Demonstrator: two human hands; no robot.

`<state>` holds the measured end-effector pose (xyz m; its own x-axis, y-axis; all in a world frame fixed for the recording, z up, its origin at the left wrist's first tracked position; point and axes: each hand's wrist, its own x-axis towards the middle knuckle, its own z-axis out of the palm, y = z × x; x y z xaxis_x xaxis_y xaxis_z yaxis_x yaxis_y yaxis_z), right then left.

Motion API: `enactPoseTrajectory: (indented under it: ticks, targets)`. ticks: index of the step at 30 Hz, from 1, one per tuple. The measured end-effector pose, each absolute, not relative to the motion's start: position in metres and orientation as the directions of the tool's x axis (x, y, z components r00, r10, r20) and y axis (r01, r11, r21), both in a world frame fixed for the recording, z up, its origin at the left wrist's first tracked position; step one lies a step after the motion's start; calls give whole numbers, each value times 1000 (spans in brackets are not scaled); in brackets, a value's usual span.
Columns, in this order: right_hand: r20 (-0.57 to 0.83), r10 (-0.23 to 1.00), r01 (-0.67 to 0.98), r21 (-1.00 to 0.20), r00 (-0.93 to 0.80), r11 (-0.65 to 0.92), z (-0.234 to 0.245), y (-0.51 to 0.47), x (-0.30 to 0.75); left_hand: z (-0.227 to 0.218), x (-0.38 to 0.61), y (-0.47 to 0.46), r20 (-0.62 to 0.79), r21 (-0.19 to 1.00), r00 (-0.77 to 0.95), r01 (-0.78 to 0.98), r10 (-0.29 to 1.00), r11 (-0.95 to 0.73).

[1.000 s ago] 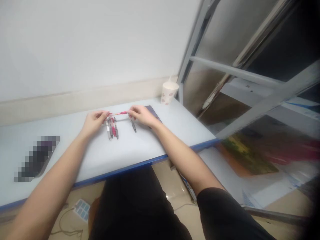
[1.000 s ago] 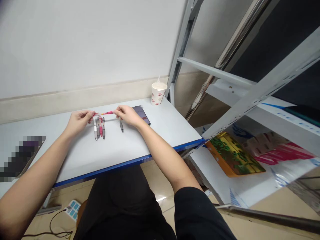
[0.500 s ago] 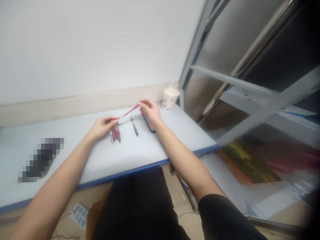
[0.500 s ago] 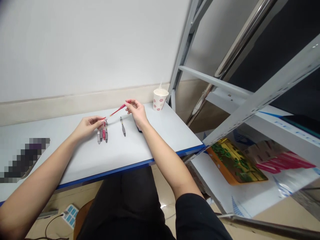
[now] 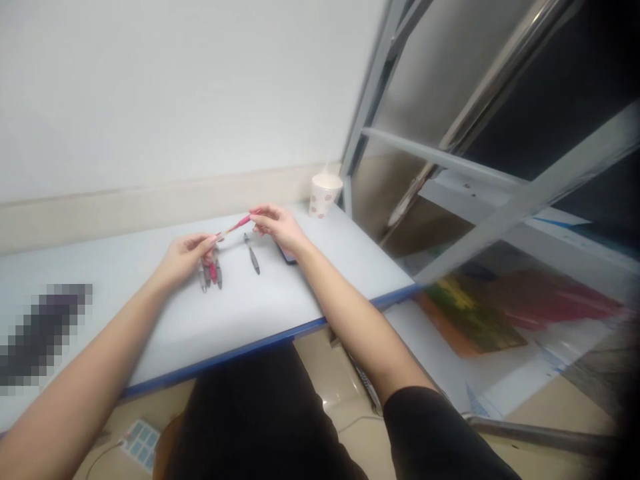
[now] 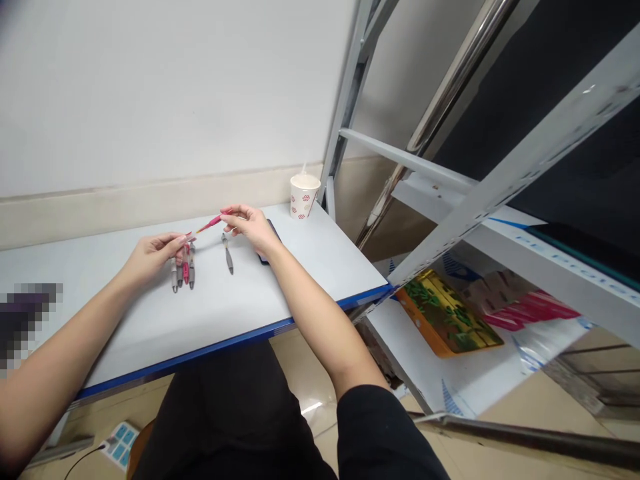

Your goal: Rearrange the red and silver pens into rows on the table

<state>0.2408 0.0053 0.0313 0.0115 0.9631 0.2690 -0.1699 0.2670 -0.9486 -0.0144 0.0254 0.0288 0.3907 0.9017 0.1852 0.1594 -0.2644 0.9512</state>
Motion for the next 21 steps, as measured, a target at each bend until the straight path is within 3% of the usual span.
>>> enactPoseTrajectory:
  ticks: [5,9,13,17,21]
  targets:
    - [276,958,72,-957,-75,281,34,-3,239,30,-16,30,220,945,376,146,900,-292]
    - [181,981,343,-919,-74,196,36,-7,241,30,-18,34,241,944,344,133,907,-301]
    - [232,958,266,-925,-172,271,37,-7,244,30,-19,36,249,946,329,118,911,-302]
    - [228,963,401,-876,-146,268,35,-8,242,32,-19,34,238,950,343,114,909,-291]
    - [275,941,347,-878,-199,330,36,-10,240,31,-19,34,218,961,330,94,919,-262]
